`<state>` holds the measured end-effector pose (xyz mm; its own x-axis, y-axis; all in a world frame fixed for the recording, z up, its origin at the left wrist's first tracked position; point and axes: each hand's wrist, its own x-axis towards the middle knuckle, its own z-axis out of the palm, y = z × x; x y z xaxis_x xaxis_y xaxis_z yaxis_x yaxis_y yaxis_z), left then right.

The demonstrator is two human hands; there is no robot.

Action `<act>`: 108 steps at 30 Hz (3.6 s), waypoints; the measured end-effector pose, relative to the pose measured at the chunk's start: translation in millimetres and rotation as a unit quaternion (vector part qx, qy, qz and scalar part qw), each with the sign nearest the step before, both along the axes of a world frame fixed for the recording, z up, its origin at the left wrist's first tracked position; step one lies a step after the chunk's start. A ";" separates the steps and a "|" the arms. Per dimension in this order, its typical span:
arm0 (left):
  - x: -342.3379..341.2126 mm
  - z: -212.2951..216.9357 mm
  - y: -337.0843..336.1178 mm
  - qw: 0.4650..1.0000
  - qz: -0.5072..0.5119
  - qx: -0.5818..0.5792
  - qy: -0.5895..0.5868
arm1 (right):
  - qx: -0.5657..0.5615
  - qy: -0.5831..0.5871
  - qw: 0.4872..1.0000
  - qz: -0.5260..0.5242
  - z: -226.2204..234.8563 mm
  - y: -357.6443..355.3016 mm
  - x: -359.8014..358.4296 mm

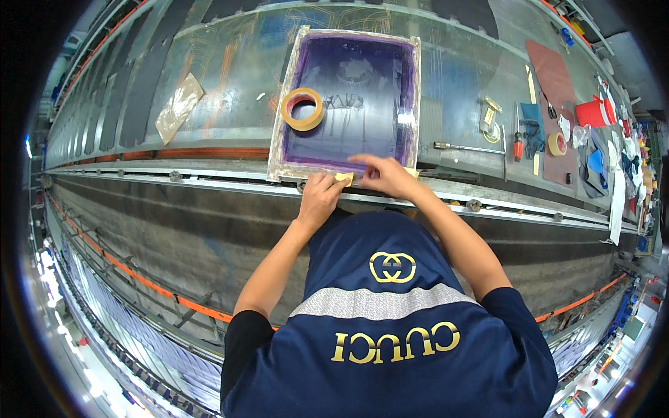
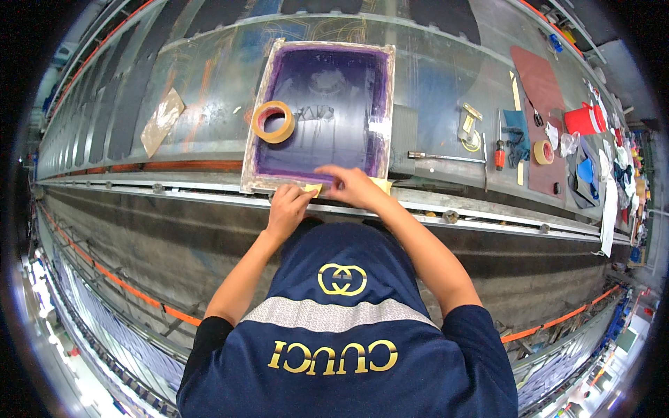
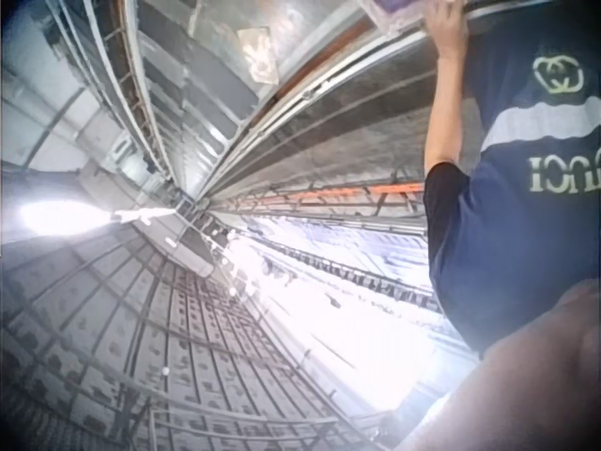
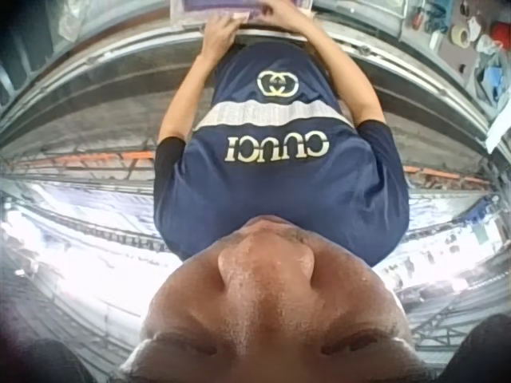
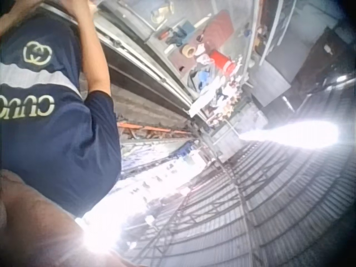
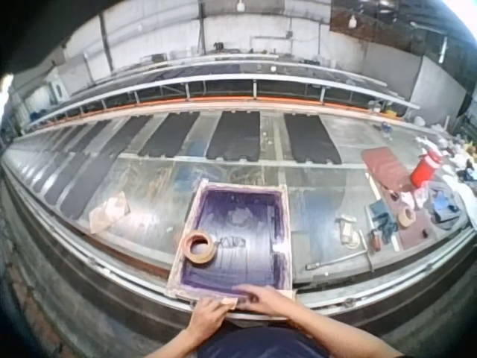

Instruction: The person assembles a screen frame by inserting metal rods into the corners and securing them. Then the person applies masking tape along the edges of the frame to seal the screen mesh.

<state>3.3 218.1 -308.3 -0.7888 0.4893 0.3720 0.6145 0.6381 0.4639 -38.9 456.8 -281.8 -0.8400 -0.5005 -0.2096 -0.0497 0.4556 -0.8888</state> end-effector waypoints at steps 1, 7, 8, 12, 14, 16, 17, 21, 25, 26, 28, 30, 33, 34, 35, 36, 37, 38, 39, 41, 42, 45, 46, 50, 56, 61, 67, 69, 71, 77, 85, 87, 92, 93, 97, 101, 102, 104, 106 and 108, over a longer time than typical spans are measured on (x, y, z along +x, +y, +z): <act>1.6 8.9 3.8 1.000 0.009 0.015 -0.007 | -0.025 -0.003 0.999 0.023 -5.6 2.2 10.9; 3.7 80.1 36.4 0.959 0.140 0.239 -0.054 | -0.224 -0.116 0.950 -0.185 37.7 3.4 29.8; 6.6 84.2 36.1 0.921 0.142 0.323 -0.164 | -0.230 -0.094 0.950 -0.191 48.9 4.4 30.4; 15.1 102.8 38.5 0.740 0.093 0.525 -0.409 | -0.253 -0.018 0.947 -0.197 72.7 7.0 37.9; 15.5 114.7 46.3 0.747 0.058 0.545 -0.376 | -0.271 0.005 0.942 -0.197 85.4 5.9 42.8; 15.3 127.8 51.0 0.728 0.067 0.567 -0.380 | -0.322 -0.001 0.925 -0.201 91.9 4.1 45.8; 15.2 131.3 52.9 0.732 0.072 0.566 -0.374 | -0.350 -0.003 0.915 -0.202 93.2 3.7 47.0; 15.1 136.8 54.4 0.723 0.096 0.568 -0.382 | -0.378 -0.021 0.896 -0.232 96.2 0.8 49.7; 11.4 150.3 60.4 0.713 0.129 0.595 -0.347 | -0.410 -0.088 0.870 -0.260 118.2 -6.0 51.2; 11.1 150.7 61.4 0.719 0.134 0.591 -0.341 | -0.421 -0.108 0.860 -0.267 126.2 -9.0 50.7; 10.7 152.9 62.3 0.728 0.134 0.583 -0.335 | -0.408 -0.136 0.860 -0.277 131.0 -11.8 50.1; 11.9 155.6 62.0 0.735 0.126 0.576 -0.335 | -0.359 -0.182 0.876 -0.266 123.8 -7.2 49.7; 13.0 156.0 63.8 0.740 0.135 0.572 -0.328 | -0.363 -0.190 0.866 -0.287 121.3 -7.6 52.8; 13.2 156.4 63.9 0.743 0.134 0.569 -0.325 | -0.365 -0.196 0.863 -0.288 121.4 -7.2 53.5; 13.6 156.8 63.7 0.746 0.134 0.567 -0.322 | -0.366 -0.201 0.861 -0.289 121.3 -6.7 54.4; 14.0 156.9 63.6 0.749 0.134 0.564 -0.319 | -0.368 -0.206 0.859 -0.289 121.4 -6.6 55.4; 14.2 156.3 64.4 0.737 0.134 0.579 -0.321 | -0.372 -0.207 0.855 -0.296 123.2 -7.5 56.6; 14.2 155.4 66.1 0.725 0.135 0.594 -0.322 | -0.376 -0.207 0.851 -0.303 126.7 -8.9 58.0; 14.6 154.5 66.9 0.712 0.136 0.609 -0.323 | -0.379 -0.208 0.847 -0.309 129.0 -9.9 60.0; 16.0 153.4 65.2 0.676 0.132 0.630 -0.358 | -0.372 -0.206 0.858 -0.289 129.7 -7.7 63.3; 15.3 153.7 63.7 0.658 0.128 0.641 -0.374 | -0.368 -0.204 0.863 -0.279 130.8 -5.3 64.1; 9.3 167.1 43.1 0.593 0.066 0.599 -0.535 | -0.420 -0.174 0.876 -0.161 135.1 10.2 66.4; 6.6 170.9 39.9 0.579 0.046 0.583 -0.569 | -0.405 -0.191 0.884 -0.134 137.5 16.9 65.1; 4.2 169.0 33.9 0.509 -0.032 0.542 -0.668 | -0.364 -0.186 0.912 -0.045 142.5 25.7 59.6; 5.4 177.6 41.6 0.546 0.007 0.560 -0.623 | -0.354 -0.027 0.933 -0.058 146.0 23.7 53.1; 29.1 190.2 44.2 0.793 0.044 0.493 -0.354 | -0.345 0.076 0.928 -0.115 151.0 23.9 56.0; 12.5 200.9 45.9 0.909 -0.028 0.392 -0.136 | -0.348 0.105 0.924 -0.121 157.1 20.3 55.4; 11.5 202.0 44.5 0.915 -0.034 0.381 -0.130 | -0.349 0.111 0.922 -0.123 158.2 18.4 56.4; 11.5 202.1 44.2 0.916 -0.037 0.379 -0.130 | -0.341 0.111 0.925 -0.125 159.8 19.9 57.4; 18.0 200.8 50.4 0.882 0.002 0.424 -0.206 | -0.318 0.082 0.929 -0.172 163.3 19.9 61.5; 24.1 182.3 56.2 0.803 0.017 0.508 -0.312 | -0.373 -0.010 0.895 -0.244 152.4 11.7 73.0; 22.3 187.2 57.9 0.805 -0.001 0.503 -0.314 | -0.380 -0.032 0.890 -0.251 148.6 14.5 74.0; 22.3 181.9 52.3 0.836 -0.026 0.476 -0.273 | -0.432 -0.019 0.874 -0.220 157.5 12.7 75.4; 23.2 184.2 53.0 0.834 -0.016 0.481 -0.271 | -0.434 -0.017 0.875 -0.213 158.7 13.1 75.8; 24.3 187.3 54.3 0.829 -0.018 0.495 -0.259 | -0.412 0.017 0.889 -0.199 163.6 14.5 76.2; 25.6 189.6 52.4 0.838 -0.005 0.481 -0.258 | -0.361 0.062 0.910 -0.194 161.8 17.0 77.4; 26.7 190.8 52.6 0.832 -0.003 0.487 -0.267 | -0.348 0.067 0.915 -0.194 161.3 17.0 77.6; 28.6 192.9 53.1 0.826 0.003 0.493 -0.274 | -0.335 0.096 0.918 -0.189 162.9 15.2 75.9; 30.1 194.2 53.8 0.827 0.011 0.493 -0.271 | -0.331 0.096 0.917 -0.202 165.8 12.5 76.2; 29.8 193.6 55.3 0.808 0.015 0.517 -0.282 | -0.335 0.066 0.910 -0.234 168.7 8.0 80.2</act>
<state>33.1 273.4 -114.8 -0.9811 0.1246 0.1480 0.1118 -0.2596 0.9592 41.3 464.8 -113.1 -0.9900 -0.0595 0.1282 -0.1151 -0.1873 -0.9755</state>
